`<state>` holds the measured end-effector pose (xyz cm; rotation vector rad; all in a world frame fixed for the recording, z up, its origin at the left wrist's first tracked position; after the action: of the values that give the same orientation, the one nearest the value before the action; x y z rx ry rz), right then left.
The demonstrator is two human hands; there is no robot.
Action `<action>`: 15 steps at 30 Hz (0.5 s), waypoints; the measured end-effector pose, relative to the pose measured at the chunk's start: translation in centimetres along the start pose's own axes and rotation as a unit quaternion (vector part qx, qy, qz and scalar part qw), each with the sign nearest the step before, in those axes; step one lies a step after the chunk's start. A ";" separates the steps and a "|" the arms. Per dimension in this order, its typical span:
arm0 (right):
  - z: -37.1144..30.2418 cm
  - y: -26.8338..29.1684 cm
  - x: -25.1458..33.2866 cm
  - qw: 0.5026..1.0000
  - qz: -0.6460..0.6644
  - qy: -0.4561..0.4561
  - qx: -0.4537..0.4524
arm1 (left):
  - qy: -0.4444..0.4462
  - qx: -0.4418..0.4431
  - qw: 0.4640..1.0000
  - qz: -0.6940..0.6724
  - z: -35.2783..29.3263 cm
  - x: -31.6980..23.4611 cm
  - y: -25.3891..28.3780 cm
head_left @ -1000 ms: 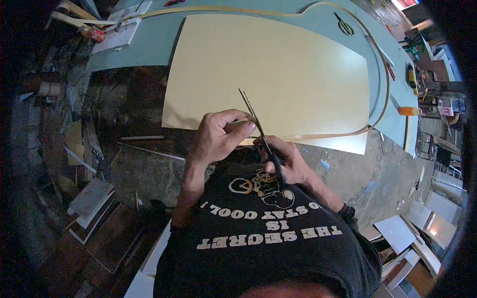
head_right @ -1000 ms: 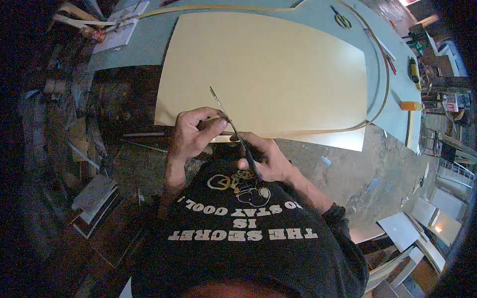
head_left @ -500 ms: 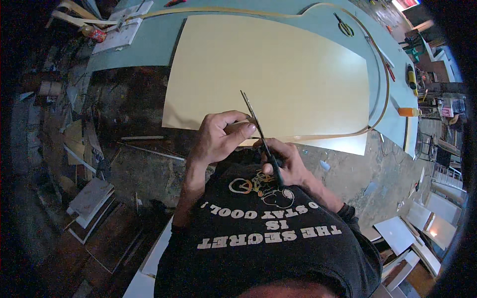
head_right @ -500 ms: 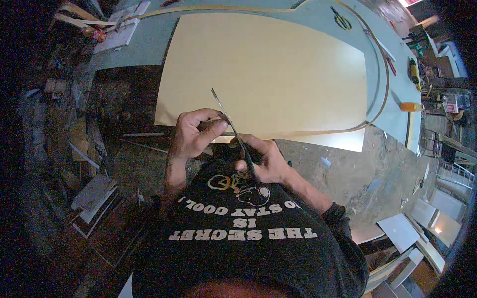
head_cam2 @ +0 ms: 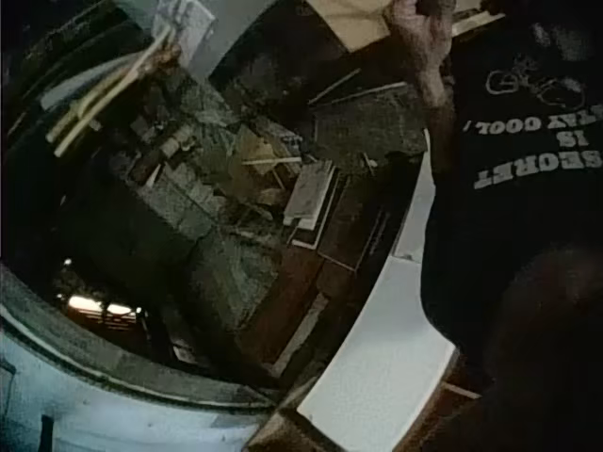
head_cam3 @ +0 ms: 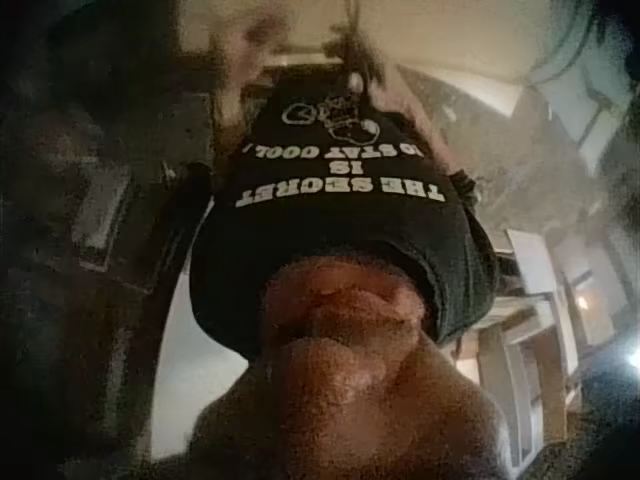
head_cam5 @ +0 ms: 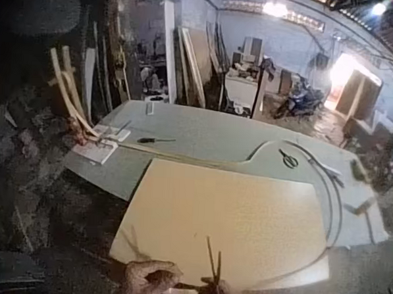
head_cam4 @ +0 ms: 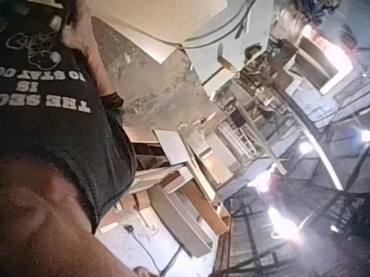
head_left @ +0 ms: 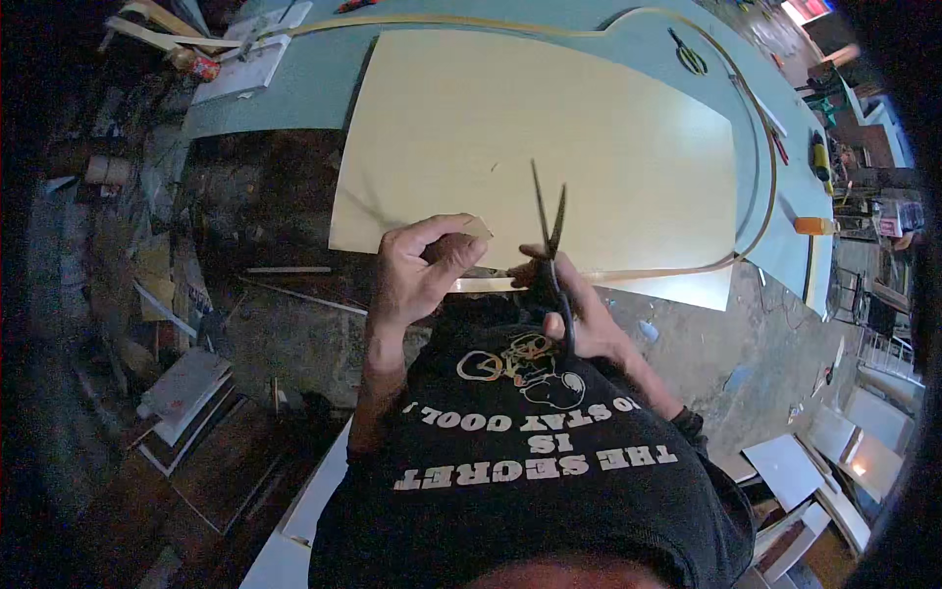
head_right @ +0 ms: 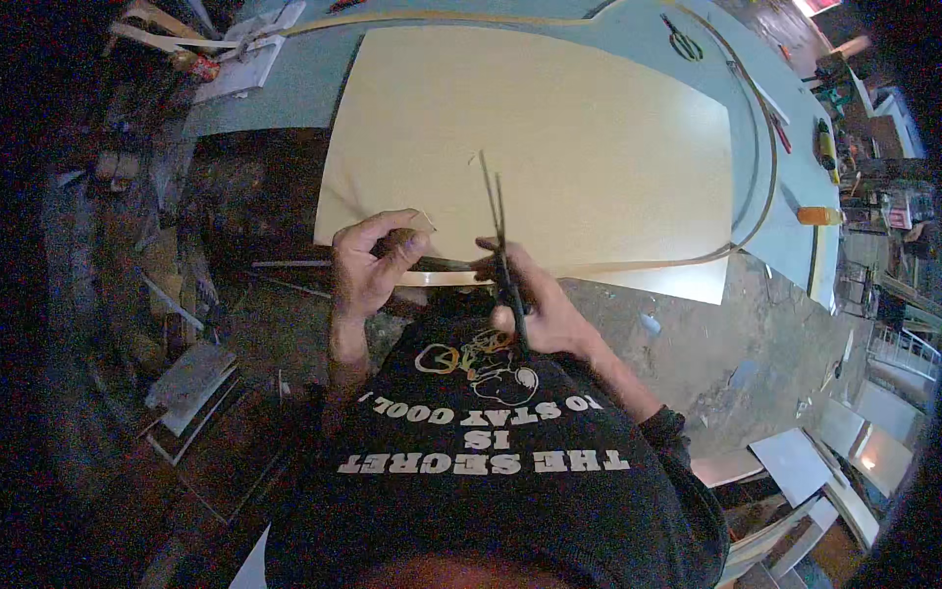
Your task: The person applies adhesive from a bottle to the edge of a wooden board, cuts a length of edging tape with scissors, and then presses the tape onto the glued edge by hand.
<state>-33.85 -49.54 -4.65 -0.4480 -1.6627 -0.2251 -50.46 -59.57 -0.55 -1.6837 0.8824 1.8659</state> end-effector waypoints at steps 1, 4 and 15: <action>0.0 -0.6 0.0 1.000 -0.007 -0.009 0.029 | -0.006 -0.009 1.000 -0.001 0.1 -0.2 0.1; 0.1 -1.5 0.5 0.997 -0.059 0.002 0.059 | -0.029 -0.016 0.999 0.023 0.1 -1.0 -0.1; 0.9 -1.8 2.4 0.991 -0.106 0.021 0.075 | -0.062 0.017 0.993 0.098 0.4 -2.0 -1.1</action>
<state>-35.66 -50.40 -2.25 -0.1509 -1.6725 -0.2625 -49.68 -58.40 1.28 -1.4880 1.0543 2.0461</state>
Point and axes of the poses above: each hand's wrist, its own z-axis towards the middle knuckle, its own y-axis out of the back of the hand, x = y × z, the point moved 8 cm from there along z, towards the middle knuckle, and after that the axes turned 6 degrees about -x, right-handed, at the moved point
